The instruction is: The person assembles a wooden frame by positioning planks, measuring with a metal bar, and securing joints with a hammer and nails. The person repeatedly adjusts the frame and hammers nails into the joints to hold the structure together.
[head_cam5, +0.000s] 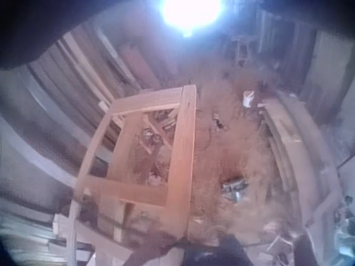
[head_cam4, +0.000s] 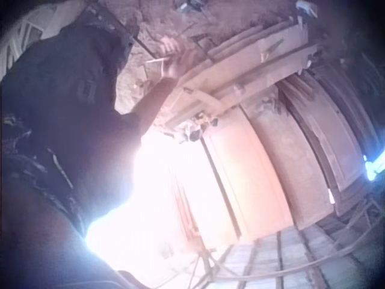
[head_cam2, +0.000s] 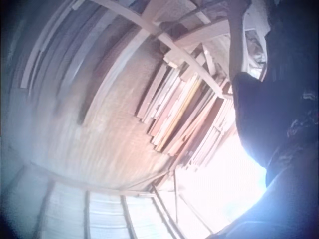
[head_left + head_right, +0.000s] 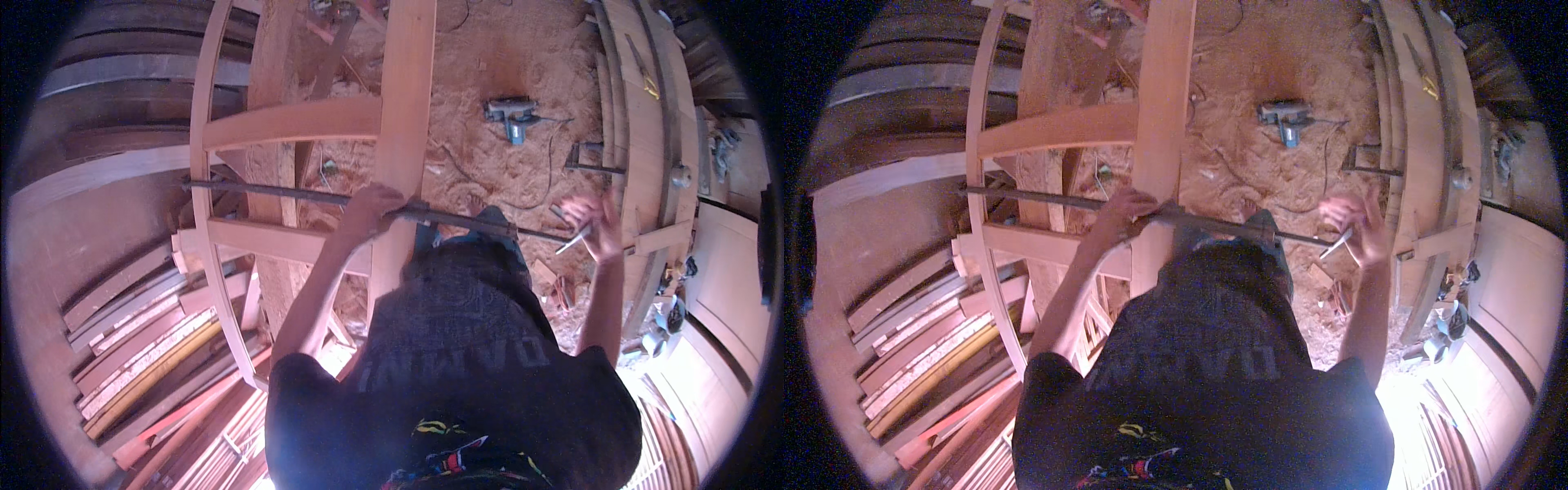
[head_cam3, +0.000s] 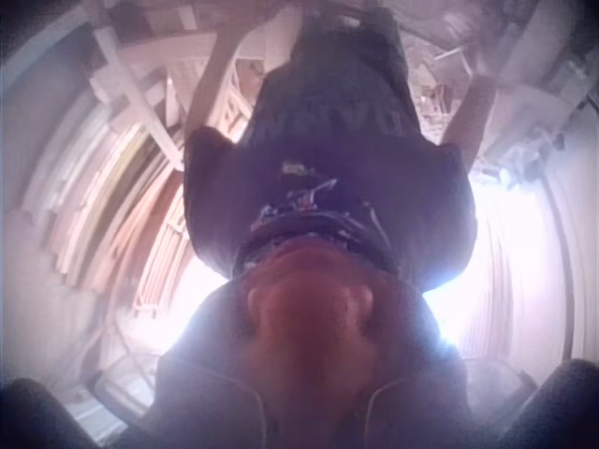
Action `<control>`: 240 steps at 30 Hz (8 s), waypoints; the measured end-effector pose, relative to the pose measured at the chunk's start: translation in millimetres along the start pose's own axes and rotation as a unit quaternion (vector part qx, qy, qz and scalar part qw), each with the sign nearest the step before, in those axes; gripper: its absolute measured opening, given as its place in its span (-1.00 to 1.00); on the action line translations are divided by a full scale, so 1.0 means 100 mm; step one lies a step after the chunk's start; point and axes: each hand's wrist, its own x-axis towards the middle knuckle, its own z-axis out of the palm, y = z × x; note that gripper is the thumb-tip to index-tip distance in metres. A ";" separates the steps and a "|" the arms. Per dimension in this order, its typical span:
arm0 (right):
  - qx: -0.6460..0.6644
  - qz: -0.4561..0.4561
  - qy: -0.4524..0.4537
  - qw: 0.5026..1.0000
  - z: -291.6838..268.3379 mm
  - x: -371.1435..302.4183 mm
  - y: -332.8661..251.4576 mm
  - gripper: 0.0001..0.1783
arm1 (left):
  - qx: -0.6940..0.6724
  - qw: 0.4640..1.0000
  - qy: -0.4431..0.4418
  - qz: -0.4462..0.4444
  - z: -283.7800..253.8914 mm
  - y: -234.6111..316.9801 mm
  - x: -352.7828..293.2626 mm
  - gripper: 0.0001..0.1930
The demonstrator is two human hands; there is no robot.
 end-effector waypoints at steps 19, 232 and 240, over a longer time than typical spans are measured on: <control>-0.171 0.212 -0.167 0.948 0.05 -0.35 -0.19 -0.22 | 0.004 1.000 -0.003 -0.013 -0.01 0.08 -0.04 -0.70; -0.576 -0.321 0.187 0.728 -0.38 -0.26 1.25 -0.58 | -0.556 0.663 0.191 -0.464 0.69 0.01 -0.12 -0.42; -0.429 0.123 0.162 0.880 -0.48 0.38 0.98 -0.50 | -0.553 0.666 0.171 -0.470 0.70 -0.14 -0.21 -0.40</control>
